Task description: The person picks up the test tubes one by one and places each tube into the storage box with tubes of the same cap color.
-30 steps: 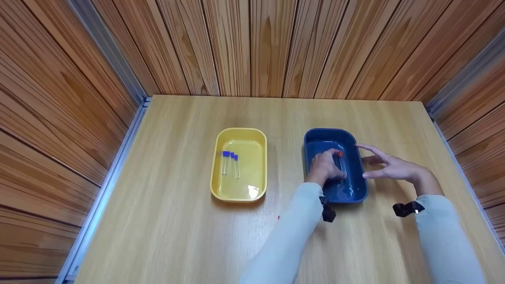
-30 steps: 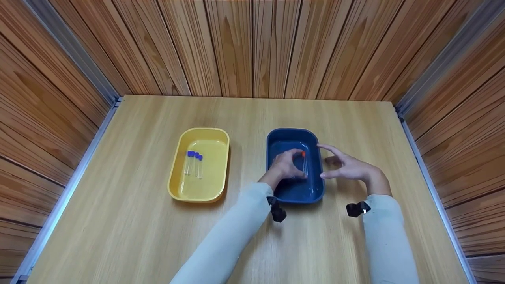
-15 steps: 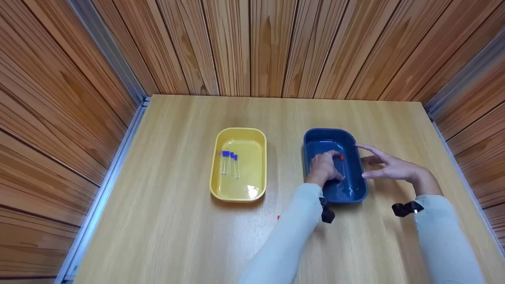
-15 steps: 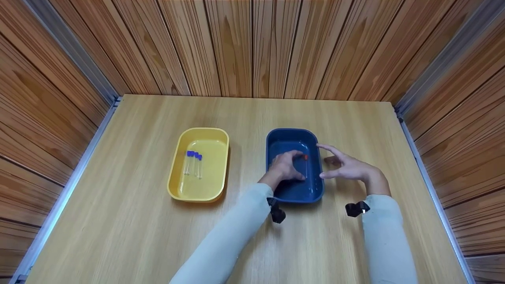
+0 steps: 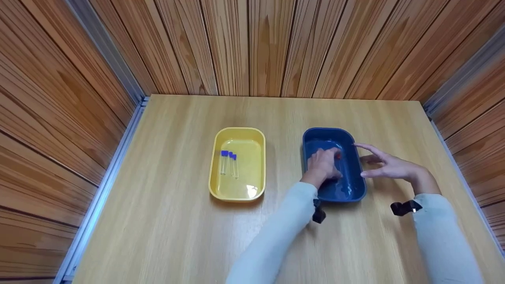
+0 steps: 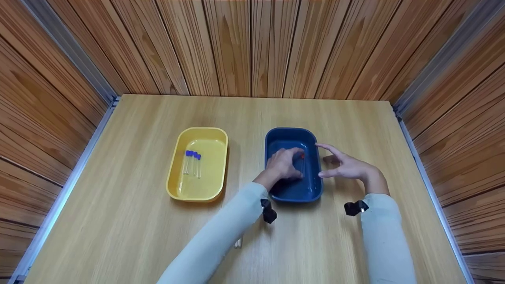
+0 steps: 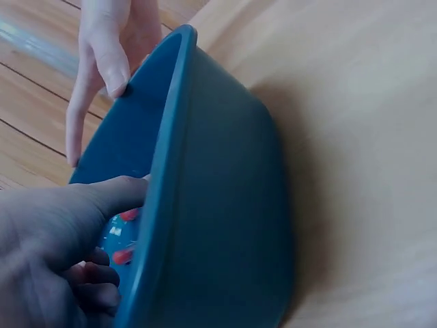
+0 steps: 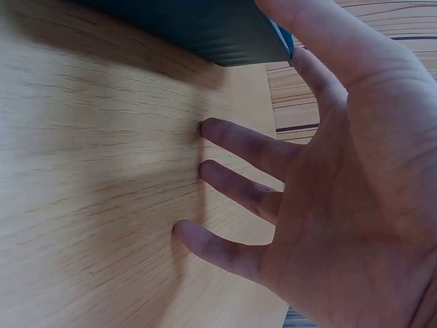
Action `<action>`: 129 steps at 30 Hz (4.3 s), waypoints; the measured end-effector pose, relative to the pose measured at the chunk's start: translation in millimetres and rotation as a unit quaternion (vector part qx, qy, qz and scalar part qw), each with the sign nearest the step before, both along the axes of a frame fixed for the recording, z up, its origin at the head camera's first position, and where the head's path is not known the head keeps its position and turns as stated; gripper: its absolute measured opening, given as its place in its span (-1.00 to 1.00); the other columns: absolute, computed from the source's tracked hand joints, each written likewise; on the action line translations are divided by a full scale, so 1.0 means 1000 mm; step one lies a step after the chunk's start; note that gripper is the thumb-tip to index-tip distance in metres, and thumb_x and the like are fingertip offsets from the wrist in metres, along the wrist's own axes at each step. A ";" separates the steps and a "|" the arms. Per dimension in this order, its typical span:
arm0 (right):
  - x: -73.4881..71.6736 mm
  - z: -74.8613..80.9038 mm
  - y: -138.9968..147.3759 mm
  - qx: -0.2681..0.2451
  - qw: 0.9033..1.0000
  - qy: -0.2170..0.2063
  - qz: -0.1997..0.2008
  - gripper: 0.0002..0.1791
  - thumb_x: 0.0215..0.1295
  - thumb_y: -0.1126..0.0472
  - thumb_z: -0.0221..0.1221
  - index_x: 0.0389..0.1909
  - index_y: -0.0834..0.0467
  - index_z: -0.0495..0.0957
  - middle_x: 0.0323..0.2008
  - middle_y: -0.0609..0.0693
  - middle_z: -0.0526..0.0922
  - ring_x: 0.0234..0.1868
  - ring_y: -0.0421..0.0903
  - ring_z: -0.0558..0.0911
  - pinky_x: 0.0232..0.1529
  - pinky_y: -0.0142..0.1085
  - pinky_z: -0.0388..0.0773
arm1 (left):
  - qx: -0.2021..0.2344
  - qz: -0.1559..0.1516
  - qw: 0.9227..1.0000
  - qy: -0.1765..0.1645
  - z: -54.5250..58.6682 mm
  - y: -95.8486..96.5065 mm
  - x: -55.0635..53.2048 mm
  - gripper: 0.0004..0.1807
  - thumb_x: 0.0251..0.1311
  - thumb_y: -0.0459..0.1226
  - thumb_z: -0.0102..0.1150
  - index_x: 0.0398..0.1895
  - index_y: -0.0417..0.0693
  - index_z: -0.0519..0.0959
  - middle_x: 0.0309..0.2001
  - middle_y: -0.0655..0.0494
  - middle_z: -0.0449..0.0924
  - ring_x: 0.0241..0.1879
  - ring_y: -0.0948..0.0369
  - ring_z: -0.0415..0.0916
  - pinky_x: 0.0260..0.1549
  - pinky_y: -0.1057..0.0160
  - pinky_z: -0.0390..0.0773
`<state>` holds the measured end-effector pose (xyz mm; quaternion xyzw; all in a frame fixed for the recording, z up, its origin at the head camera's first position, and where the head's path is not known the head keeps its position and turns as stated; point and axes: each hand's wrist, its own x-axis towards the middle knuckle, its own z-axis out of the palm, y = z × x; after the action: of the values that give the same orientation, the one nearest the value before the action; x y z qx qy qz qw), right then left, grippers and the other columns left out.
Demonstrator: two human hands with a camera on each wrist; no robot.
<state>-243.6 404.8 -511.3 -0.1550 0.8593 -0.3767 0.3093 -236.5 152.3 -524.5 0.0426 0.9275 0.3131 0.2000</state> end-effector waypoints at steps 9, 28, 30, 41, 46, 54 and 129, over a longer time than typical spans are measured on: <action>-0.001 0.001 0.000 -0.001 1.000 0.001 0.002 0.09 0.62 0.06 0.29 0.88 -0.10 -0.23 0.76 0.54 0.08 0.71 0.67 0.10 0.48 0.83 0.04 | -0.022 -0.065 0.996 0.050 0.016 -0.009 0.002 -0.17 0.38 0.05 0.55 0.64 0.78 0.38 0.70 0.24 0.38 0.58 0.17 0.52 0.62 -0.01 0.56; 0.000 -0.002 -0.004 -0.003 1.000 0.004 0.002 0.08 0.61 0.05 0.30 0.88 -0.12 -0.19 0.75 0.51 0.16 0.71 0.66 0.13 0.49 0.80 0.13 | -0.042 -0.144 0.977 0.150 0.032 -0.058 0.017 -0.21 0.49 0.20 0.41 0.71 0.67 0.33 0.55 0.03 0.50 0.40 0.11 0.63 0.33 0.08 0.77; -0.001 -0.002 -0.004 -0.005 1.000 0.003 0.001 0.08 0.61 0.06 0.31 0.88 -0.12 -0.19 0.75 0.50 0.16 0.71 0.65 0.14 0.49 0.79 0.15 | -0.035 -0.145 0.978 0.147 0.034 -0.065 0.020 -0.21 0.49 0.20 0.40 0.72 0.68 0.32 0.58 0.03 0.47 0.44 0.10 0.61 0.33 0.10 0.78; 0.000 0.000 -0.004 -0.004 1.000 0.005 -0.005 0.09 0.59 0.05 0.33 0.88 -0.11 -0.19 0.75 0.51 0.17 0.70 0.66 0.17 0.49 0.77 0.20 | -0.024 -0.170 0.964 0.203 0.035 -0.097 0.038 -0.20 0.47 0.19 0.44 0.72 0.55 0.37 0.08 0.12 0.48 -0.18 0.26 0.45 -0.39 0.47 0.48; -0.001 -0.001 -0.004 -0.004 1.000 0.004 -0.007 0.10 0.59 0.05 0.33 0.88 -0.10 -0.18 0.75 0.50 0.18 0.71 0.65 0.17 0.50 0.78 0.18 | -0.022 -0.178 0.960 0.216 0.032 -0.113 0.048 -0.19 0.46 0.14 0.48 0.71 0.53 0.39 0.09 0.09 0.49 -0.18 0.24 0.45 -0.40 0.46 0.49; -0.002 -0.001 -0.003 0.001 1.000 0.000 -0.016 0.12 0.58 0.05 0.36 0.88 -0.11 -0.18 0.74 0.52 0.17 0.70 0.67 0.15 0.49 0.77 0.20 | -0.031 -0.197 0.953 0.227 0.029 -0.136 0.064 -0.20 0.45 0.08 0.51 0.71 0.47 0.42 0.28 0.05 0.62 0.03 0.18 0.52 -0.25 0.41 0.49; 0.000 0.001 -0.005 0.001 1.000 0.002 -0.009 0.10 0.58 0.05 0.35 0.88 -0.11 -0.17 0.76 0.49 0.16 0.73 0.64 0.15 0.53 0.77 0.13 | -0.062 -0.225 0.966 0.111 -0.052 -0.221 0.160 0.01 0.00 0.40 0.67 0.49 0.18 0.61 -0.07 0.23 0.50 -0.18 0.32 0.39 -0.22 0.40 0.38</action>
<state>-243.7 399.7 -509.9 -0.1482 0.8616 -0.3782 0.3043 -76.1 -68.4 -576.5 0.2722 0.9281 0.1948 0.1633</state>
